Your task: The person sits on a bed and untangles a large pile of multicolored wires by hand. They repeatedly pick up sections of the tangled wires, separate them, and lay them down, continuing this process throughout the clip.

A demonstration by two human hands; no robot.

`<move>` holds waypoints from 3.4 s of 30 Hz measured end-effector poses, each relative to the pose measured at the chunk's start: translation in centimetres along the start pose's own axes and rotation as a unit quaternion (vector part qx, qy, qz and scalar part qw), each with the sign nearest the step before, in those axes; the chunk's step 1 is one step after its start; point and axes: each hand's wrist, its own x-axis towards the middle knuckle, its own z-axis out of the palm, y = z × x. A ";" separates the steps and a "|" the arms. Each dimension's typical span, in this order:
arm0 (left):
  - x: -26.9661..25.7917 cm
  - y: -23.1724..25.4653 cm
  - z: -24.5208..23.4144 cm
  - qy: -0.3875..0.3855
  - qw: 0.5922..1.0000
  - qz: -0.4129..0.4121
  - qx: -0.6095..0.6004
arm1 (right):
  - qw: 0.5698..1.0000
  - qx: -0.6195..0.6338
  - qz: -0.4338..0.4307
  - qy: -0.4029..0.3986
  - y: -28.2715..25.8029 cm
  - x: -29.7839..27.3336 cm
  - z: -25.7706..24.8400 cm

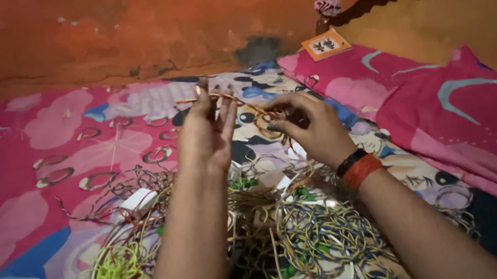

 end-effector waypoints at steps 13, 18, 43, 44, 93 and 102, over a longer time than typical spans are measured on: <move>-3.6 -1.7 1.8 -0.011 0.977 0.107 0.185 | 0.975 0.189 0.063 0.098 5.7 0.4 2.3; -5.3 -5.6 2.6 -0.043 0.854 0.128 0.502 | 0.938 0.338 0.074 0.027 4.1 1.0 2.1; -2.4 -0.7 0.1 -0.063 0.992 0.098 0.056 | 0.996 0.091 -0.013 0.008 7.3 -0.2 0.9; -2.6 -1.2 0.5 -0.073 0.992 0.089 0.040 | 0.991 0.131 0.005 -0.012 5.7 -0.2 2.3; -0.1 5.5 -2.9 0.022 0.985 0.064 0.156 | 0.991 0.061 0.076 -0.093 3.5 -3.0 0.7; 1.8 6.7 -7.0 0.057 0.995 0.074 0.044 | 0.993 0.087 0.057 0.053 6.0 -3.1 0.5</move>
